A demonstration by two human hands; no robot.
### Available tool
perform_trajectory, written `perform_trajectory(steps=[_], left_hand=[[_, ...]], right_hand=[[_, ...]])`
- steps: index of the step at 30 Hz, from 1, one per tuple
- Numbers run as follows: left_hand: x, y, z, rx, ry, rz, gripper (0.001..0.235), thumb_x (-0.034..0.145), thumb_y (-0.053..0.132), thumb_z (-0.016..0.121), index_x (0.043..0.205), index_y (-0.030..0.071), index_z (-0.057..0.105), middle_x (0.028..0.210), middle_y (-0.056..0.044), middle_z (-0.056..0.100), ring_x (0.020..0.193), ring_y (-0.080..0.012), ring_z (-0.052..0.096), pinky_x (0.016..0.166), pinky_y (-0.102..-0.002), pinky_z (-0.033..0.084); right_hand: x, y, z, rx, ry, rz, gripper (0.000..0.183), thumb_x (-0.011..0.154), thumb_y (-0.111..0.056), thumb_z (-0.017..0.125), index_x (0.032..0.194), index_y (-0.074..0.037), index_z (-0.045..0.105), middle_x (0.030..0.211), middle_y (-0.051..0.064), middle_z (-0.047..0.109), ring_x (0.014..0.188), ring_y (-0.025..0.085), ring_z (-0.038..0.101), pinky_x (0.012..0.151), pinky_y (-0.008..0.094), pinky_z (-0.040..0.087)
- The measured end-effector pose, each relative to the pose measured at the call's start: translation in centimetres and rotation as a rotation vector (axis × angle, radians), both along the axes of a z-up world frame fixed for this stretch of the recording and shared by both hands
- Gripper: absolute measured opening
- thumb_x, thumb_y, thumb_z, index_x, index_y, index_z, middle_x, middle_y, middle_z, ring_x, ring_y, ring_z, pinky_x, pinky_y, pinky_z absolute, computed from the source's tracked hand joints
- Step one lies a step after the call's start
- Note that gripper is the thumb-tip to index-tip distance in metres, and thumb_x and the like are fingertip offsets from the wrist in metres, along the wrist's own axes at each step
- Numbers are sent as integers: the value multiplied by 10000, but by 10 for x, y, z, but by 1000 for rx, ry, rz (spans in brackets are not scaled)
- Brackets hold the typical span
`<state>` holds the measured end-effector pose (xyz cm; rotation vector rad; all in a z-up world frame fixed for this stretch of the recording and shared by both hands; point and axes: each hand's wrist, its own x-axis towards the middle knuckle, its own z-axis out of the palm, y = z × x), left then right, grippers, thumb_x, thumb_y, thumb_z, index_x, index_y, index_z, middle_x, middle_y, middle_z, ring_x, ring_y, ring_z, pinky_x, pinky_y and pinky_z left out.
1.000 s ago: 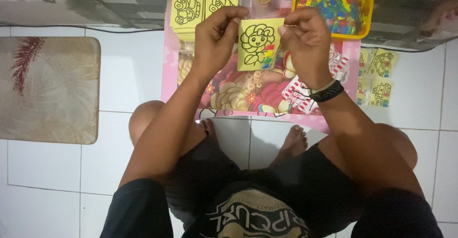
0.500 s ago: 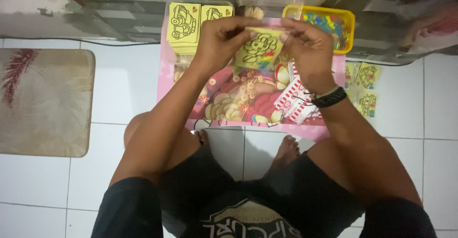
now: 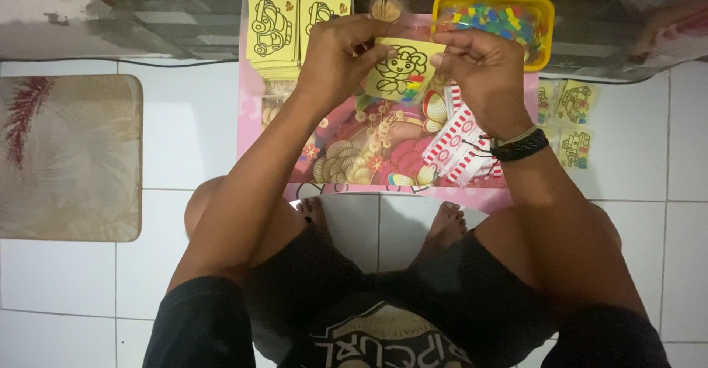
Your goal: The person sits on the floor and packs small yellow cards with cartoon drawings into clear plastic bags. They pick up a card, place it inside a bag, and then set the filled bag aside on the floor.
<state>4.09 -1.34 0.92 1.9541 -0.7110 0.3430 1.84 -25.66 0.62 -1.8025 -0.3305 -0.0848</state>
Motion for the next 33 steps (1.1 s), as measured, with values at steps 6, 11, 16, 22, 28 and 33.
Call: perform_trajectory(steps=[6,11,16,22,28,33], left_hand=[[12,-5,-19,93,14,41,170,869,101,890,992,39,791,845,-65,758,689,-179,622,604,-338,479],[14,-3,-30,112,62,59,151,813,14,871,922,71,783,1032,-51,573,998,-274,538,726,-374,504],[10,-3,-26,-57,349,-13,63,950,147,793,941,103,748,852,13,720,704,-82,576,590,-260,448],[8,-1,-31,-243,449,4,84,946,116,790,1001,59,764,819,5,753,704,-31,630,588,-194,504],[0,-3,-21,-387,542,-31,121,973,97,735,1072,27,738,731,-53,762,565,-37,636,478,-202,555],[-1,-4,-25,-366,554,-27,196,939,51,788,1124,47,723,663,24,602,642,-44,560,580,-218,520]], right_hand=[[12,-9,-17,-45,83,-25,118,966,-8,802,1064,-24,739,924,70,739,785,120,700,743,275,652],[22,-18,-32,-148,-122,13,169,930,50,836,998,-79,750,1137,82,639,1141,228,603,1049,380,508],[19,-16,-25,-72,40,103,169,1090,-32,710,970,-74,597,840,9,616,752,89,578,715,265,507],[10,-10,-18,-80,42,28,132,1057,-123,728,1120,-17,679,1013,78,733,902,150,705,809,306,621],[6,-4,-21,48,175,32,124,1058,-99,716,951,-37,703,799,52,688,678,104,658,630,237,611],[5,-8,-27,11,135,-11,86,1049,-112,744,1068,-40,702,878,45,726,726,105,678,678,257,619]])
